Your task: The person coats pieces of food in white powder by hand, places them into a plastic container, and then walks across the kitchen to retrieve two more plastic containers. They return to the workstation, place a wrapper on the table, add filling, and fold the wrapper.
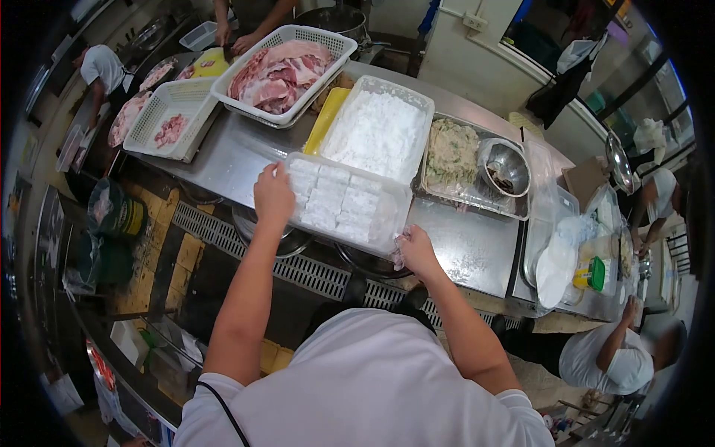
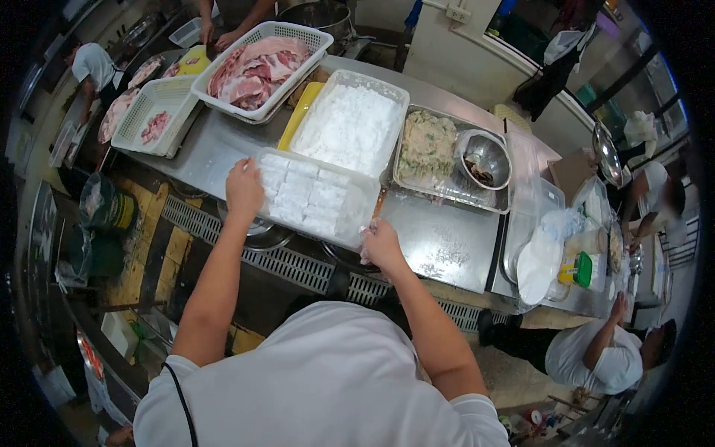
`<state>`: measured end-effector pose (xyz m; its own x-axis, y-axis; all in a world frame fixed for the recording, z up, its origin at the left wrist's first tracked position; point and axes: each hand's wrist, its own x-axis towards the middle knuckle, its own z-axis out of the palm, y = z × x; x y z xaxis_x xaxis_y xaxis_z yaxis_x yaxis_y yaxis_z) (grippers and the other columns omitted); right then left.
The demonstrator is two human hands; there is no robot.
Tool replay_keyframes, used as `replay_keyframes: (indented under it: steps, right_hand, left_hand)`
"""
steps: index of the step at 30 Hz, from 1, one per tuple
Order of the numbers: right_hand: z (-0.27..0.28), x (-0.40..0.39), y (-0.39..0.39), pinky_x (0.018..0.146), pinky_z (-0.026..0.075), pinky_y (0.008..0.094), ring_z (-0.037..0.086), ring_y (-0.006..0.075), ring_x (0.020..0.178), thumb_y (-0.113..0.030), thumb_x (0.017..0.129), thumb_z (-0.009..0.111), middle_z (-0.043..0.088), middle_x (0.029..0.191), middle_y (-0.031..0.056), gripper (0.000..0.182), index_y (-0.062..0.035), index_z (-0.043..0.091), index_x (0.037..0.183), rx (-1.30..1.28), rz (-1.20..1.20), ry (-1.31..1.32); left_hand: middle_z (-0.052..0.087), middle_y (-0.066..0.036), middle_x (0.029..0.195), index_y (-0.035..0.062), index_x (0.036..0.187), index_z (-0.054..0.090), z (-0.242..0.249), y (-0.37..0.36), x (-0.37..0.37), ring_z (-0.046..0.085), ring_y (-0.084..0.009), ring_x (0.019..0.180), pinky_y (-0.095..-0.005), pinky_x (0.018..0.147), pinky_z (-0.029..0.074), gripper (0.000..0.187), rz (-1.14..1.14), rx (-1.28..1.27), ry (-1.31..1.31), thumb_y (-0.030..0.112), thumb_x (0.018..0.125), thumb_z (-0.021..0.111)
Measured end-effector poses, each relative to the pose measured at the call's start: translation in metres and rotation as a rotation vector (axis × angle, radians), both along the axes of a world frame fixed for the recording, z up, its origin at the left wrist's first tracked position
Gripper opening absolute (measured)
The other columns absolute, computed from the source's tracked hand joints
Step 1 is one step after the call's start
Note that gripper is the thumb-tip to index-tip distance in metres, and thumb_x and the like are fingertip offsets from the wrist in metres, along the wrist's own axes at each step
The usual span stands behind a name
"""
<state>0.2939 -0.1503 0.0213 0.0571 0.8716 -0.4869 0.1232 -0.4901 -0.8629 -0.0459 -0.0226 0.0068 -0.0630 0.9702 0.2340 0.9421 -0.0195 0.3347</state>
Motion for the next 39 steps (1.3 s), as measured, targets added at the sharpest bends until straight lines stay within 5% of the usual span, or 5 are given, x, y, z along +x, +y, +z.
replay_keyframes:
  steps: [5, 8, 11, 20, 39]
  right_hand:
    - [0.021, -0.007, 0.0, 0.089, 0.06, 0.0508, 0.072, 0.038, 0.094, -0.005, 0.099, 0.06, 0.072, 0.101, 0.0237, 0.027, 0.0079, 0.061, 0.122, 0.29, 0.226, -0.68]
    - [0.008, -0.015, 0.013, 0.119, 0.038, 0.0553, 0.054, 0.0471, 0.135, -0.015, 0.097, 0.062, 0.062, 0.137, 0.0317, 0.049, 0.0104, 0.055, 0.138, 0.854, 0.268, -1.167]
    - [0.005, -0.028, 0.042, 0.129, 0.023, 0.0543, 0.033, 0.0462, 0.154, -0.037, 0.099, 0.064, 0.04, 0.161, 0.0322, 0.074, 0.0115, 0.044, 0.152, 0.627, 0.529, -1.011]
    - [0.027, -0.057, 0.066, 0.131, 0.015, 0.0552, 0.019, 0.0464, 0.16, -0.075, 0.092, 0.058, 0.023, 0.172, 0.0293, 0.111, 0.0063, 0.032, 0.162, 0.563, 0.702, -1.119]
    - [0.024, -0.054, 0.068, 0.132, 0.012, 0.0551, 0.02, 0.048, 0.16, -0.078, 0.095, 0.05, 0.025, 0.17, 0.032, 0.11, 0.0101, 0.035, 0.16, 0.602, 0.686, -1.1]
  left_hand:
    - [0.019, -0.015, 0.177, 0.0269, 0.167, 0.035, 0.026, 0.0, 0.05, 0.015, -0.0413, 0.163, -0.0677, 0.127, 0.013, 0.063, -0.241, -0.174, 0.228, 0.048, 0.109, 0.045]
    - [0.023, -0.015, 0.176, 0.0281, 0.167, 0.037, 0.021, 0.007, 0.063, 0.015, -0.0446, 0.162, -0.0694, 0.127, 0.012, 0.063, -0.241, -0.168, 0.256, 0.053, 0.109, 0.041]
    - [0.024, -0.018, 0.175, 0.0295, 0.165, 0.041, 0.017, 0.008, 0.062, 0.018, -0.048, 0.16, -0.0732, 0.123, 0.014, 0.061, -0.262, -0.128, 0.225, 0.051, 0.108, 0.044]
    - [0.026, -0.017, 0.174, 0.0286, 0.165, 0.041, 0.023, 0.011, 0.064, 0.017, -0.0462, 0.161, -0.072, 0.125, 0.013, 0.062, -0.262, -0.171, 0.232, 0.053, 0.108, 0.044]
    - [0.022, -0.029, 0.172, 0.018, 0.165, 0.04, 0.038, 0.005, 0.041, 0.02, -0.0437, 0.161, -0.0561, 0.131, 0.015, 0.074, -0.35, -0.223, 0.179, 0.054, 0.103, 0.055]
